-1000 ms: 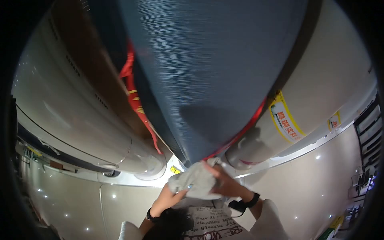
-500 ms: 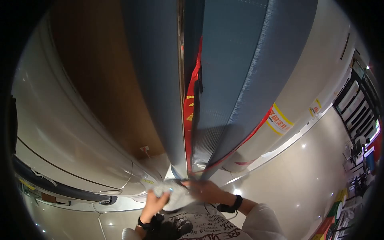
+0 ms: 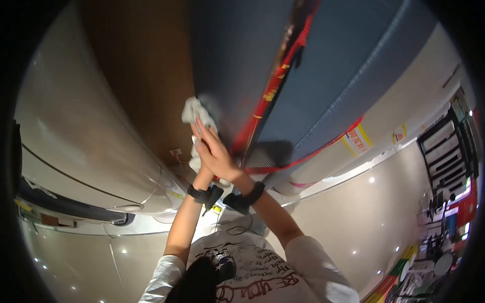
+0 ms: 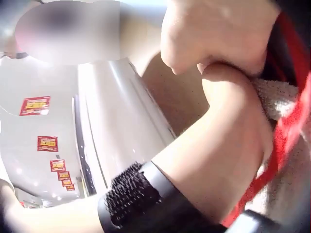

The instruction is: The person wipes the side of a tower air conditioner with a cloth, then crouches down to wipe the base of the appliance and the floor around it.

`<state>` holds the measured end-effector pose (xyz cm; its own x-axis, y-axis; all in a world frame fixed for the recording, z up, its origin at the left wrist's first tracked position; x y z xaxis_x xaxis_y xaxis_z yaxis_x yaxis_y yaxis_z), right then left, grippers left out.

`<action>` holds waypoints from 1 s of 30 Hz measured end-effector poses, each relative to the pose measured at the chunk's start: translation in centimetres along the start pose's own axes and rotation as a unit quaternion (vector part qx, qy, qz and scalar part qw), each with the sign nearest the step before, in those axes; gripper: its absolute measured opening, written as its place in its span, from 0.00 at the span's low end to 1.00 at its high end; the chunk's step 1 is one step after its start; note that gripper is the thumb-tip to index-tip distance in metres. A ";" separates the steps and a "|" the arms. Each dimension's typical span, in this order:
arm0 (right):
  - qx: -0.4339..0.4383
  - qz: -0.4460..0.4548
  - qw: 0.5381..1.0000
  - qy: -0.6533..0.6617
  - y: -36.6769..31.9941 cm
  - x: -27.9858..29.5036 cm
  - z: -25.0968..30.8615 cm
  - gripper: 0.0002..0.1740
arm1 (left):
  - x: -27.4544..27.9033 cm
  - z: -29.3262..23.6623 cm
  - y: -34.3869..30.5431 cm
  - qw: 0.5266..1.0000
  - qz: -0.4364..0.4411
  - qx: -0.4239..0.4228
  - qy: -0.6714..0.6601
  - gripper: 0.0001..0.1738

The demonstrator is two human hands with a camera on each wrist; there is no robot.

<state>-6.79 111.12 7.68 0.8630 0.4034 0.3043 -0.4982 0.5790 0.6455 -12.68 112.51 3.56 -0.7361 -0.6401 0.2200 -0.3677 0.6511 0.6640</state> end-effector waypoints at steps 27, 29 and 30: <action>-0.048 0.000 0.998 0.039 -4.8 -1.3 -3.9 0.35 | -1.6 5.9 -6.7 0.993 0.054 0.064 0.085 0.31; -0.116 0.040 0.986 0.108 -8.9 -3.0 -7.6 0.36 | 0.1 7.0 -9.3 0.963 0.162 0.213 0.004 0.32; -0.153 0.034 0.982 0.108 -11.7 -3.4 -10.1 0.35 | 0.4 7.4 -11.0 0.934 0.215 0.283 -0.042 0.32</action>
Point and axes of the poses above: each hand's wrist, its own y-axis towards the middle knuckle, its own x-axis out of the back of the hand, z = x × y, the point moved 4 cm from there along y, towards the middle knuckle, and after that the axes turned 12 degrees about x, right-handed, at the moved point
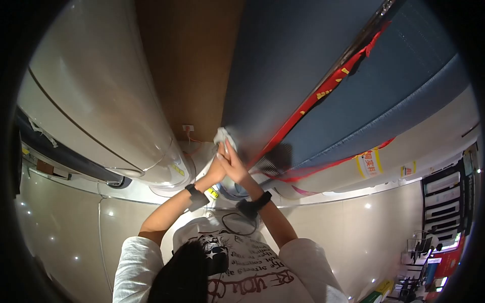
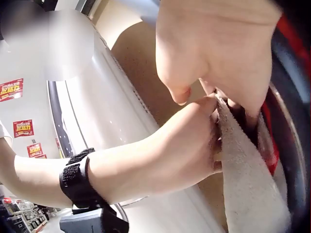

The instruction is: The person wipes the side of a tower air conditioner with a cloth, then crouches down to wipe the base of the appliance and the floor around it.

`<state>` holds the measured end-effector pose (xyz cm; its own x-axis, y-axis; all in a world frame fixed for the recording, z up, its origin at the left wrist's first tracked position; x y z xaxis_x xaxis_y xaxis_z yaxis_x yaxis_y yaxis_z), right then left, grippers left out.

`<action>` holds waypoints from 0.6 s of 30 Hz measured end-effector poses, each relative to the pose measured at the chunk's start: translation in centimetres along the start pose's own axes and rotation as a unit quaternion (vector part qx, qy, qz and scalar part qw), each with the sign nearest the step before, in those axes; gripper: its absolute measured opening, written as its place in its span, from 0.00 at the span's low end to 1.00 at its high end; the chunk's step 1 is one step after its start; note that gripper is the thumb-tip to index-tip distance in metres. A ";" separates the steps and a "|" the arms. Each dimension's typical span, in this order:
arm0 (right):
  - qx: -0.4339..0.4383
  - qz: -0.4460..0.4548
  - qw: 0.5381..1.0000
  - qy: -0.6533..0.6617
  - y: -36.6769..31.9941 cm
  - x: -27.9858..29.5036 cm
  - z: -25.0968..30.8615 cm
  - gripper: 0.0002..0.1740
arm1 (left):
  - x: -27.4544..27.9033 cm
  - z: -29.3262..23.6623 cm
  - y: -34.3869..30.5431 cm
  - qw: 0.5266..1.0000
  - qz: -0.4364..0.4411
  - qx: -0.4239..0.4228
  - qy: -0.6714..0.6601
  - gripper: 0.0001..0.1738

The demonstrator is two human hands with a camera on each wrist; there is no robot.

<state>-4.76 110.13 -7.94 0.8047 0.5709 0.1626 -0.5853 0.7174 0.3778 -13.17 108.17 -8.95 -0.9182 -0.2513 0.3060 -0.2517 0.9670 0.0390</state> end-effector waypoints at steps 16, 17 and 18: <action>0.081 -0.132 0.983 -0.101 -3.5 4.0 16.6 0.26 | -3.9 -9.3 -2.9 0.974 0.039 -0.180 0.131 0.36; 0.068 -0.119 0.985 -0.108 -3.7 4.2 15.5 0.25 | -4.7 -7.9 -3.0 0.974 0.042 -0.168 0.148 0.41; 0.056 -0.107 0.986 -0.115 -4.0 4.3 14.5 0.25 | -5.2 -6.7 -3.3 0.978 -0.004 -0.164 0.128 0.45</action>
Point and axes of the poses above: each hand's wrist, its own y-axis towards the middle knuckle, its own x-axis out of the back of the hand, z = x × y, the point moved 4 cm from there along y, towards the middle knuckle, and after that the axes turned 12 degrees about x, right-handed, at the moved point
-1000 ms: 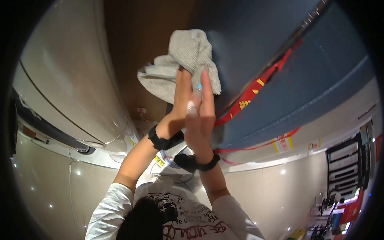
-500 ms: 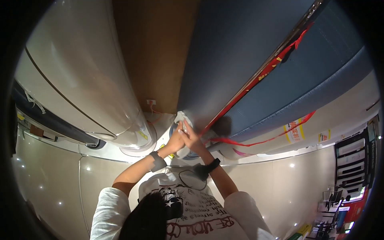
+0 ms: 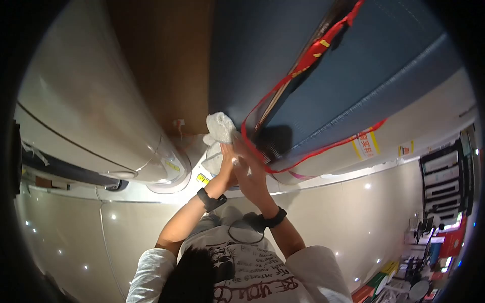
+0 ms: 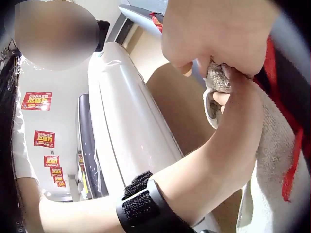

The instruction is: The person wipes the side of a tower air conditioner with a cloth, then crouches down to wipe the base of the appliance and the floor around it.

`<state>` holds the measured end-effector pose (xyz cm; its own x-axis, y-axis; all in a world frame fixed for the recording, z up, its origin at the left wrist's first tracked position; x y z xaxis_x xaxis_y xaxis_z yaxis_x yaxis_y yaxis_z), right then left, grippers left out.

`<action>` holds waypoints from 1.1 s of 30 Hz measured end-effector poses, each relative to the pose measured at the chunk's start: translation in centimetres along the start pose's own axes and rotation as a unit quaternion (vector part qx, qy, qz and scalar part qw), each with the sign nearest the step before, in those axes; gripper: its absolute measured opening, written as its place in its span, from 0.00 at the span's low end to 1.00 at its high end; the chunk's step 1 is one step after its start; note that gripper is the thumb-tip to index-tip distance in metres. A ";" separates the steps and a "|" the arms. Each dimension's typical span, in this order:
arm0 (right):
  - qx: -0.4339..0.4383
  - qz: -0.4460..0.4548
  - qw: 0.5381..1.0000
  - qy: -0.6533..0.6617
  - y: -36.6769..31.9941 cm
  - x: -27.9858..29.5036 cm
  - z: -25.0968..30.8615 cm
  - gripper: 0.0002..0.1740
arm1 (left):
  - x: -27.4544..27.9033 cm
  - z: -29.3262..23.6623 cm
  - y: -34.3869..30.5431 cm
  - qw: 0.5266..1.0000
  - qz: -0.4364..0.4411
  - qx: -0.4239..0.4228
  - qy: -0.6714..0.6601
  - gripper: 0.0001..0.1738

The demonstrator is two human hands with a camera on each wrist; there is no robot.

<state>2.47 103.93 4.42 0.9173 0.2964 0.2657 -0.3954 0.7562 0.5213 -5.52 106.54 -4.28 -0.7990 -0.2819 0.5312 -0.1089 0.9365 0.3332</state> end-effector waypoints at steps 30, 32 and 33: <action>-0.189 0.125 0.974 0.013 -26.0 -19.7 -52.4 0.32 | -32.0 46.4 -18.6 0.943 -0.024 0.331 -0.002 0.32; -0.137 0.114 0.984 -0.021 -27.6 -21.9 -57.4 0.32 | -32.8 49.2 -19.5 0.938 -0.039 0.345 -0.011 0.32; -0.098 0.110 0.987 -0.059 -28.3 -22.6 -58.7 0.32 | -33.0 50.1 -20.1 0.934 -0.043 0.354 -0.014 0.31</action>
Point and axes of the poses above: each hand's wrist, its own y-axis towards the middle knuckle, its own x-axis out of the back of the hand, z = x × y, the point moved 4 cm from there along y, towards the middle knuckle, and after that the axes turned 12 degrees about x, right-handed, at the moved point
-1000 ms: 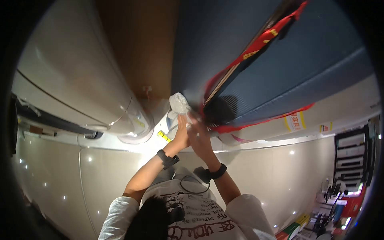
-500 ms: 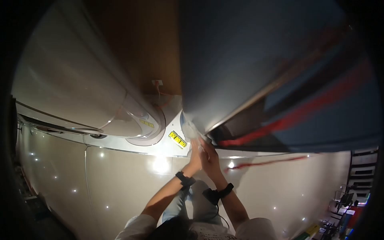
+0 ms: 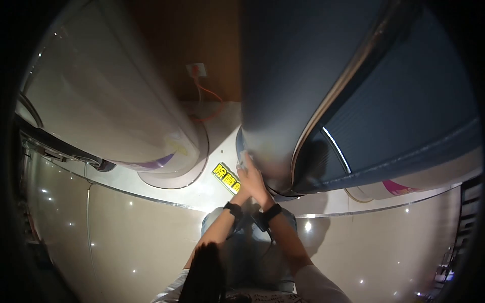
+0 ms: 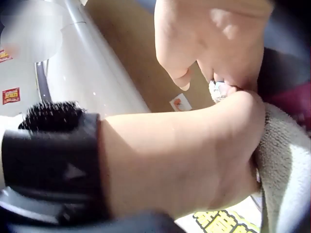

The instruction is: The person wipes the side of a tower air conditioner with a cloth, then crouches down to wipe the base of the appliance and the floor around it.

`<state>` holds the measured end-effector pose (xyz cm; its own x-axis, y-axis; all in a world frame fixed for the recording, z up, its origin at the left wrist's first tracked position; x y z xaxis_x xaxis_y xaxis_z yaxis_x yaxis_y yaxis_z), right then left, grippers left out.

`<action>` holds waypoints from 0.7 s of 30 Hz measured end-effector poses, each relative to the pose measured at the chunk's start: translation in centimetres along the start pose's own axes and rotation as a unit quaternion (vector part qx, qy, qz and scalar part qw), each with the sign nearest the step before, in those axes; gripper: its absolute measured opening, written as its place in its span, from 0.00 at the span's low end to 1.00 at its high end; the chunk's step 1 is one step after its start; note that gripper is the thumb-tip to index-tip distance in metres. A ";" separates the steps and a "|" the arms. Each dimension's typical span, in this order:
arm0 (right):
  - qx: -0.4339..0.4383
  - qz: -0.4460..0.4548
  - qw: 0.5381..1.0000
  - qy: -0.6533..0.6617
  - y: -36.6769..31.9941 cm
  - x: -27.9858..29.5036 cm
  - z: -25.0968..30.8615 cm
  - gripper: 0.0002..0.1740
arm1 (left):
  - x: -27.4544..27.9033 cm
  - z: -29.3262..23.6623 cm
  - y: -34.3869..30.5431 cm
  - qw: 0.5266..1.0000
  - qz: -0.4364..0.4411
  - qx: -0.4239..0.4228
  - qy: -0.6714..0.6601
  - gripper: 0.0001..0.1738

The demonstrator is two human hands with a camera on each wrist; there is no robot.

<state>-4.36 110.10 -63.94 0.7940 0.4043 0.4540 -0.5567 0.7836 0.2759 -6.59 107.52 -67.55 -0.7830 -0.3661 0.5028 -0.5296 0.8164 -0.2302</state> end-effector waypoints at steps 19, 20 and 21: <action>-0.149 0.081 0.979 0.111 -4.3 -7.4 -15.4 0.28 | -3.6 13.2 3.9 0.975 0.016 0.201 -0.090 0.28; -0.132 0.065 0.986 0.074 -3.5 -7.3 -15.8 0.28 | -2.9 12.2 4.5 0.974 -0.088 0.200 -0.060 0.24; -0.133 0.079 0.985 0.075 -2.6 -7.4 -15.6 0.28 | -2.4 11.5 5.1 0.964 -0.134 0.206 -0.102 0.24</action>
<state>-4.95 112.40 -81.24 0.7405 0.5813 0.3374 -0.6088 0.7928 -0.0298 -11.20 107.37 -79.52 -0.6255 -0.6541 0.4252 -0.7736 0.4493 -0.4469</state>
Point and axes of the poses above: each hand's wrist, its own y-axis towards the middle knuckle, its own x-axis out of the back of the hand, z = x × y, the point moved 4 cm from there along y, towards the middle knuckle, and after that the axes turned 12 degrees about x, right-handed, at the moved point
